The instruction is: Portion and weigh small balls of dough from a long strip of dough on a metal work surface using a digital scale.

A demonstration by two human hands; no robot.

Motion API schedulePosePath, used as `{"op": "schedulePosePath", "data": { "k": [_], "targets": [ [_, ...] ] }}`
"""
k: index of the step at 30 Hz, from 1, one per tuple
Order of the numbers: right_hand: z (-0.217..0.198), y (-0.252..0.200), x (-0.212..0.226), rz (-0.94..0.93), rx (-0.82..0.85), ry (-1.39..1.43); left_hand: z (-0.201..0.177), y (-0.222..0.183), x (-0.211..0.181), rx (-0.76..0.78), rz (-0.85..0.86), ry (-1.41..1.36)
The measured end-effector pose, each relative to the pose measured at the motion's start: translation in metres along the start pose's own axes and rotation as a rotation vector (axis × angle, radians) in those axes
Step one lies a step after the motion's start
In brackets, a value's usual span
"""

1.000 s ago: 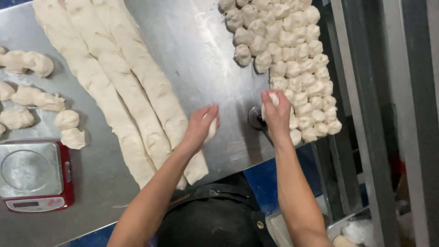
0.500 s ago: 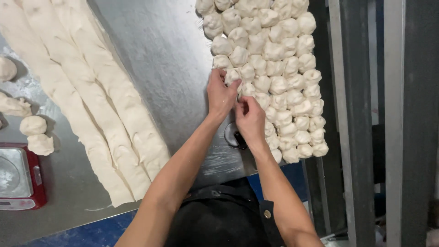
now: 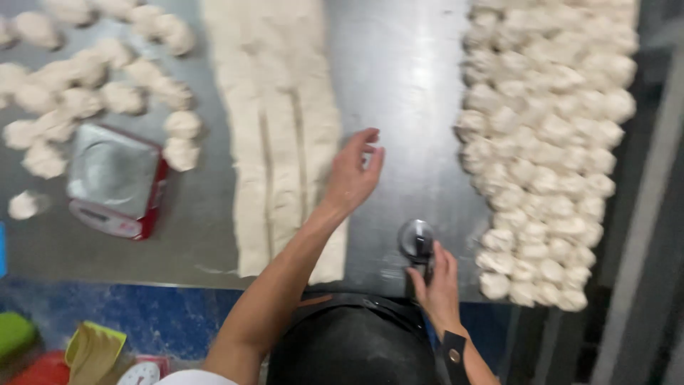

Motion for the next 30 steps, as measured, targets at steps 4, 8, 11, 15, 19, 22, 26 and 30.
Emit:
{"op": "schedulePosePath", "data": {
  "k": [4,8,11,15,19,22,26,30],
  "targets": [
    [0.039,-0.004,0.035,0.173,-0.006,-0.032,-0.139,-0.025,0.082,-0.542,0.026,0.426],
    [0.075,0.055,0.149,0.195,-0.080,0.063,-0.248,-0.048,0.134,-0.650,-0.123,0.939],
    [0.127,0.112,0.187,0.093,-0.081,0.042,-0.256,-0.047,0.226,-0.448,0.031,0.968],
    [0.178,0.155,0.254,-0.373,-0.346,-0.205,-0.288,-0.058,0.197,-0.168,-0.117,0.491],
    [0.240,0.146,0.267,0.405,0.077,0.961,-0.300,-0.092,0.157,0.175,-0.105,-0.088],
    [0.270,0.125,0.236,0.864,0.282,1.583,-0.296,-0.059,0.183,-0.015,0.149,-0.018],
    [0.231,0.102,0.258,0.922,0.269,1.693,-0.285,-0.012,0.192,-0.510,0.109,0.517],
    [0.187,0.080,0.220,1.003,0.087,1.625,-0.268,0.010,0.248,-0.437,0.199,0.628]
  ]
}}
Point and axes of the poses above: each hand's wrist, its own y-axis towards the middle knuckle, its own z-axis out of the palm, x = y × z, the point moved 1 cm from there along y, towards the middle knuckle, and after that the axes turned 10 degrees about y, right-handed, at the moved point
